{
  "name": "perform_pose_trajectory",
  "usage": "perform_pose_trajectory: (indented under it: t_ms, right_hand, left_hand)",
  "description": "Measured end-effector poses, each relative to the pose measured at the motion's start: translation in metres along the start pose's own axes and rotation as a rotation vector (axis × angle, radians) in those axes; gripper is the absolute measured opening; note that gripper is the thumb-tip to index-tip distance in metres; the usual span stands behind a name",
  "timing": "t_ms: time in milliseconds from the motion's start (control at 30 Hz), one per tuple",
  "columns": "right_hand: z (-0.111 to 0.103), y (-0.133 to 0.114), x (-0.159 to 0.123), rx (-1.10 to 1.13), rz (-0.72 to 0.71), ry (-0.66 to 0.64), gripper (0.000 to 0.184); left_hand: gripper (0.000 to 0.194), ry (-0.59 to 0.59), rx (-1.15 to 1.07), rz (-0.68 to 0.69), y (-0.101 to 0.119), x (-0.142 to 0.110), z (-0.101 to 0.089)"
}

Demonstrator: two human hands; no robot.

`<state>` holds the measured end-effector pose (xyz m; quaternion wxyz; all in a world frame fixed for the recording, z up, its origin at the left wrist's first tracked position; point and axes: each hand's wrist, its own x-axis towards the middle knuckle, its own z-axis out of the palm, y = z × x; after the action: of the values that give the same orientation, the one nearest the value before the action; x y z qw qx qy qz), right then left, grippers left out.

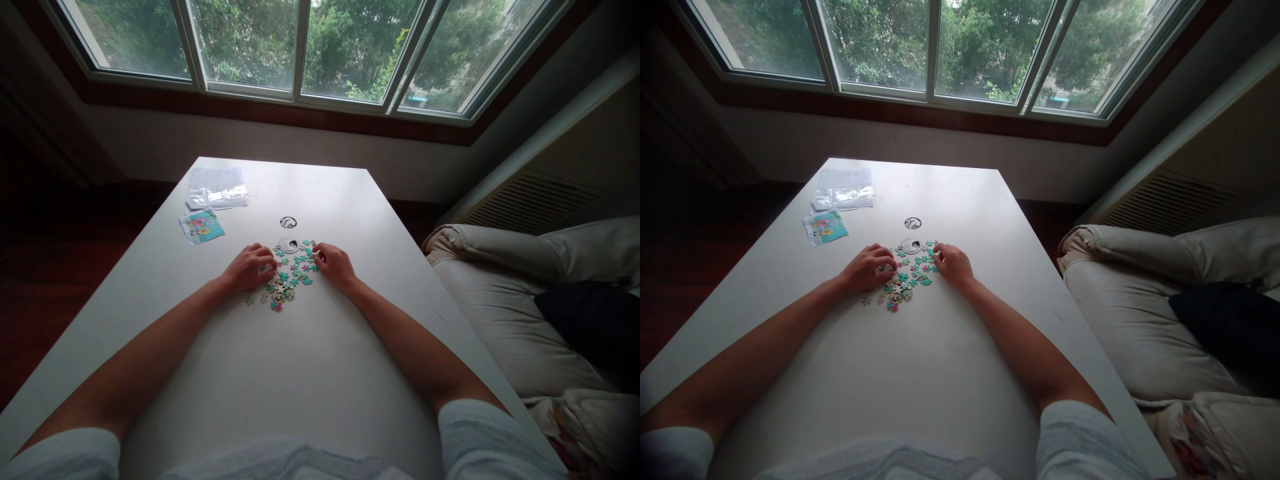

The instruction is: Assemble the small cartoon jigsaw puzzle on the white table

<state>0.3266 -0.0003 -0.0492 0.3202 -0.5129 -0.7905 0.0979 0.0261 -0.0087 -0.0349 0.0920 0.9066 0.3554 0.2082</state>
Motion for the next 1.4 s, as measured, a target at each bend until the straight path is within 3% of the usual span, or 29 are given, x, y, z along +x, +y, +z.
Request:
perform_pose_trajectory:
  t_ms: [67,200,333,667,933,1100,1400]
  right_hand:
    - [-0.005,-0.004,-0.001,-0.025,-0.071,-0.034,0.011]
    - [-0.013,-0.016,-0.005,-0.001,-0.298,-0.230,0.011]
    - [-0.014,-0.026,-0.007,-0.081,-0.365,-0.305,0.010]
    - [-0.005,-0.020,-0.006,0.049,-0.280,-0.282,0.006]
    - [-0.006,-0.006,0.002,0.319,-0.049,-0.245,0.012]
    - [0.000,-0.003,0.003,0.299,0.011,-0.121,0.014]
    - [0.000,0.009,0.007,0.209,0.068,-0.037,0.011]
  left_hand:
    - [0.016,0.015,0.000,-0.005,-0.001,0.000,0.001]
    - [0.014,0.038,0.001,-0.024,-0.004,0.000,0.002]
    - [0.013,0.059,0.000,-0.040,-0.003,0.000,0.003]
    - [0.010,0.011,-0.018,-0.010,0.006,0.003,0.004]
    - [0.009,0.023,-0.026,0.001,0.004,0.003,0.005]
    - [0.009,0.035,-0.037,-0.003,0.007,0.003,0.005]
    - [0.009,-0.004,-0.081,0.024,0.005,0.002,0.001]
